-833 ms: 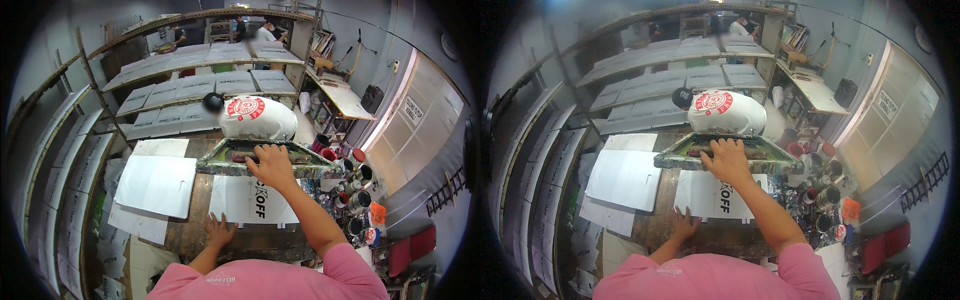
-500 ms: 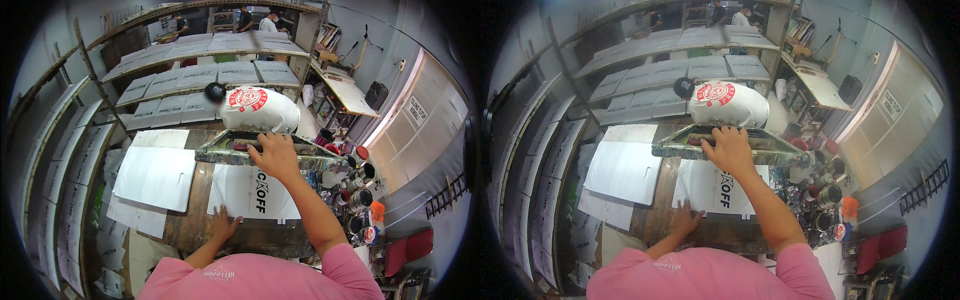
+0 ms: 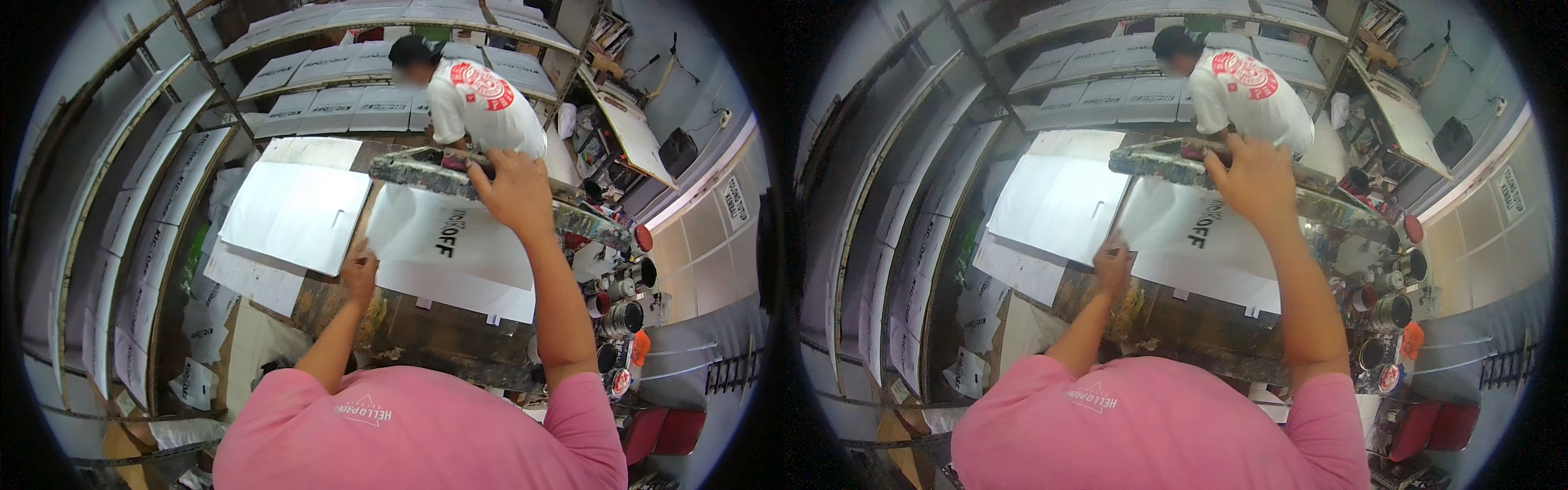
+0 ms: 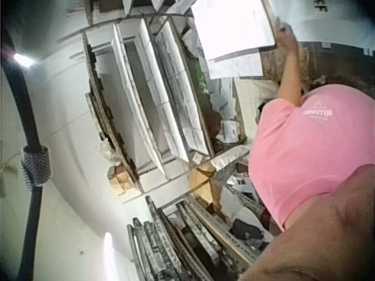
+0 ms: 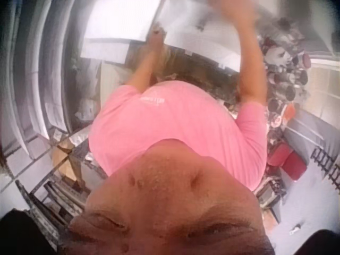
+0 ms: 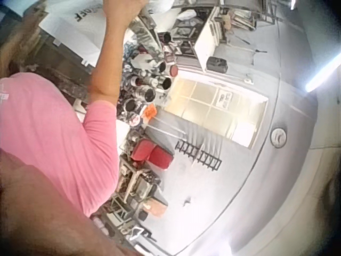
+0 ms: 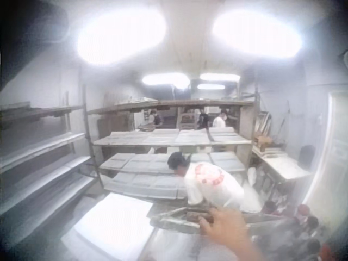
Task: The person performs screen printing on white bags by applying ink with a squeegee across a screen and then lifting the frame to reveal the printed logo.
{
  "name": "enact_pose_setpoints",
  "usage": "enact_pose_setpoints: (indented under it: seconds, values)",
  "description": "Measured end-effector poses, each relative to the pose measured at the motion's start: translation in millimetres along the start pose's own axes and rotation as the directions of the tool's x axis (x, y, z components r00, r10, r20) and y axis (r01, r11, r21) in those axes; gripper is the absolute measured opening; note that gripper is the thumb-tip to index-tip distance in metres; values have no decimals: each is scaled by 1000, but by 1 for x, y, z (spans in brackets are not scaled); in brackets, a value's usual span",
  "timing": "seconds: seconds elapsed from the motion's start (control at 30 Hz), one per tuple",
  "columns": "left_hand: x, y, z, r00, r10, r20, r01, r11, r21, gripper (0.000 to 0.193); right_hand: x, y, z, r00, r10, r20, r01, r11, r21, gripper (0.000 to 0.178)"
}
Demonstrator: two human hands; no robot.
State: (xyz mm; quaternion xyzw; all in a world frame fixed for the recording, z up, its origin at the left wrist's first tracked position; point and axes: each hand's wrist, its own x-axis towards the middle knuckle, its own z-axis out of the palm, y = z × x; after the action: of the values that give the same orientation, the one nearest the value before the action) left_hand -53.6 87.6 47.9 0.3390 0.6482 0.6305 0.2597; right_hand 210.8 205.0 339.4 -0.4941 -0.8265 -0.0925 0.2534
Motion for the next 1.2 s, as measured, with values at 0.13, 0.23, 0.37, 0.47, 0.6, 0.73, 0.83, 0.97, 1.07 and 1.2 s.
enact_pose_setpoints:
  seconds: [0.13, 0.23, 0.37, 0.47, 0.6, 0.73, 0.83, 0.97, 1.07, 1.2]
  values:
    - [43, -27, -78, 983, -177, -59, 173, 983, -59, 55, 15, 3, 0, 1000, -8, -1, 8, 1000, 17, 42]
    - [81, -50, -137, 994, -11, -106, 36, 973, 230, 63, 17, 1, -1, 1000, 3, -12, -2, 999, 53, 40]
    - [144, -59, -187, 989, 90, -118, -3, 809, 588, 67, 20, 3, -7, 1000, -2, -19, 3, 999, 34, 36]
    - [195, -79, -233, 983, 177, -52, -83, 679, 730, 67, 22, 1, -6, 1000, 3, -17, -2, 1000, 28, 35]
    - [238, -67, -204, 879, 266, -395, 206, 535, 819, 68, 24, 6, -6, 1000, -9, -19, 10, 999, 30, 38]
    - [171, 24, -81, 991, 112, 68, -130, 775, 618, 68, 28, 8, -5, 1000, 26, -5, -26, 999, 44, 46]
    - [51, 120, -6, 792, -16, 611, 15, 1000, 6, 62, 16, 7, -4, 999, 46, 5, -46, 998, 41, 53]
    - [-27, 185, 1, 789, -72, 610, 501, 650, -572, 100, -50, -10, 27, 999, -24, 44, 24, 1000, -15, 58]
    - [-53, 166, -28, 676, -390, 625, 737, 388, -554, 115, -125, -16, 58, 962, -111, 248, 116, 993, -7, 54]
    - [-80, 53, -57, 533, -576, 620, 836, 474, -278, 132, -198, -7, 118, 859, -121, 497, 44, 986, 164, 43]
